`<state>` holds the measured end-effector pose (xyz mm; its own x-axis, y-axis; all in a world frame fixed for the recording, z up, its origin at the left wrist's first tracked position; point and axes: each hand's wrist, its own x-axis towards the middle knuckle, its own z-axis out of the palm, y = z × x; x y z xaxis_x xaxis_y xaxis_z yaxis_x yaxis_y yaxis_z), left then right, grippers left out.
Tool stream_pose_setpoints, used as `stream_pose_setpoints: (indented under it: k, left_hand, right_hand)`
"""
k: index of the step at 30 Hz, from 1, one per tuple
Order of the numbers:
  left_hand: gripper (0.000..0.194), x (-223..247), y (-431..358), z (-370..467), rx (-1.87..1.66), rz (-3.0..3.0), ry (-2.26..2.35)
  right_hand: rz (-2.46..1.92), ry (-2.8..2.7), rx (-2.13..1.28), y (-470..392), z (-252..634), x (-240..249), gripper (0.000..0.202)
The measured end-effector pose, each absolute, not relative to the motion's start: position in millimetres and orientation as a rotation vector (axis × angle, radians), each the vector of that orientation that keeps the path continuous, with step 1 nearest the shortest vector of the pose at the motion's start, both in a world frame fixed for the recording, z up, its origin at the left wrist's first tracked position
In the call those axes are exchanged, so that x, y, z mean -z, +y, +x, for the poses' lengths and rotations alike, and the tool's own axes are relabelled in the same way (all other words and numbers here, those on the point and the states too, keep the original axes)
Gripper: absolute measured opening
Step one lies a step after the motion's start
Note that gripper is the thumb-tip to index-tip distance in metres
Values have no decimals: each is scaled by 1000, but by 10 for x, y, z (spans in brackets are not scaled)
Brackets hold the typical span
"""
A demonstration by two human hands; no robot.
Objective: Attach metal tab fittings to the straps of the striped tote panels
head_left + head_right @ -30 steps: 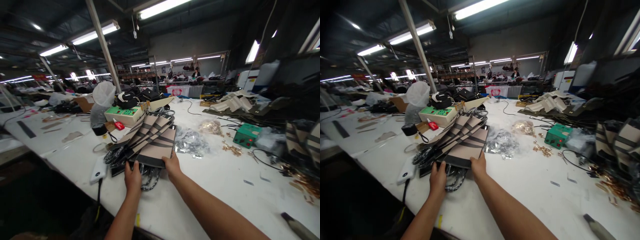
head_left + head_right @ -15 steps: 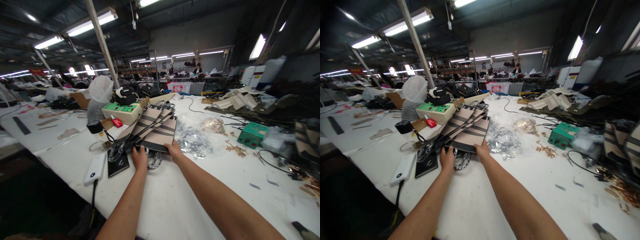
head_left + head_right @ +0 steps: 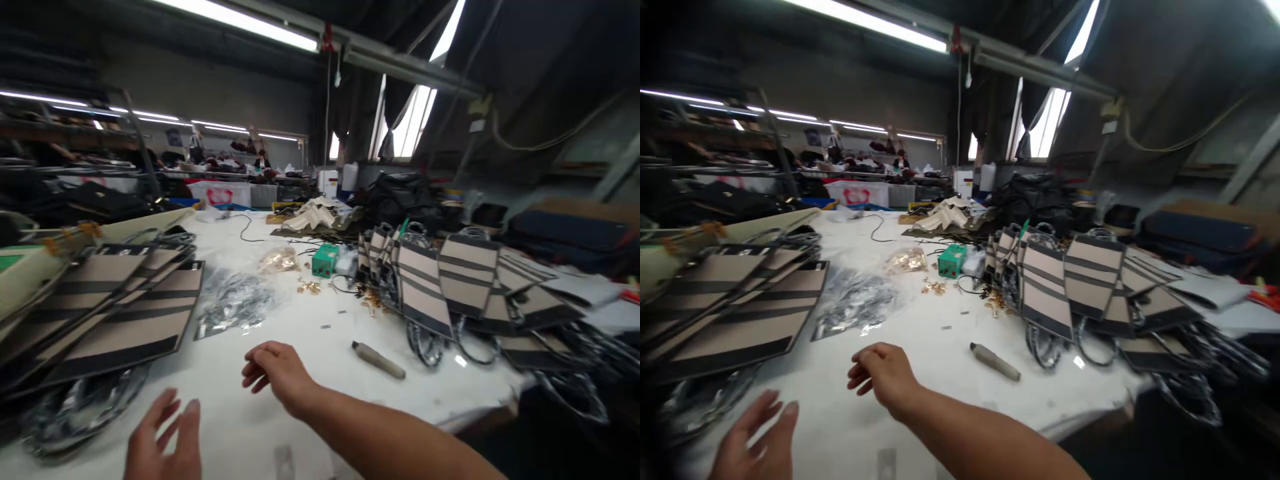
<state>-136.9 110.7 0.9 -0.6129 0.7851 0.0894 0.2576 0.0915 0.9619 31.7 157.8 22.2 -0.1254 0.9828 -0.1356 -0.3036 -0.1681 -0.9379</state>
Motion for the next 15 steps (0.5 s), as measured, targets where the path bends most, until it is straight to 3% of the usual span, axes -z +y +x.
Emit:
stream_pose_setpoints:
  k: [4, 9, 15]
  left_hand:
    - [68, -16, 768, -537, -1190, 1106, 1683]
    - [61, 118, 654, -37, -1049, 1227, 1572]
    - [50, 179, 682, -27, -985, 1344, 1635]
  right_hand:
    - [-1299, -1064, -1089, 1026, 1742, -413, 39]
    - [-1708, -1026, -435, 509, 3428, -428, 43]
    - [-2161, -1306, 136, 543, 3977, -143, 79]
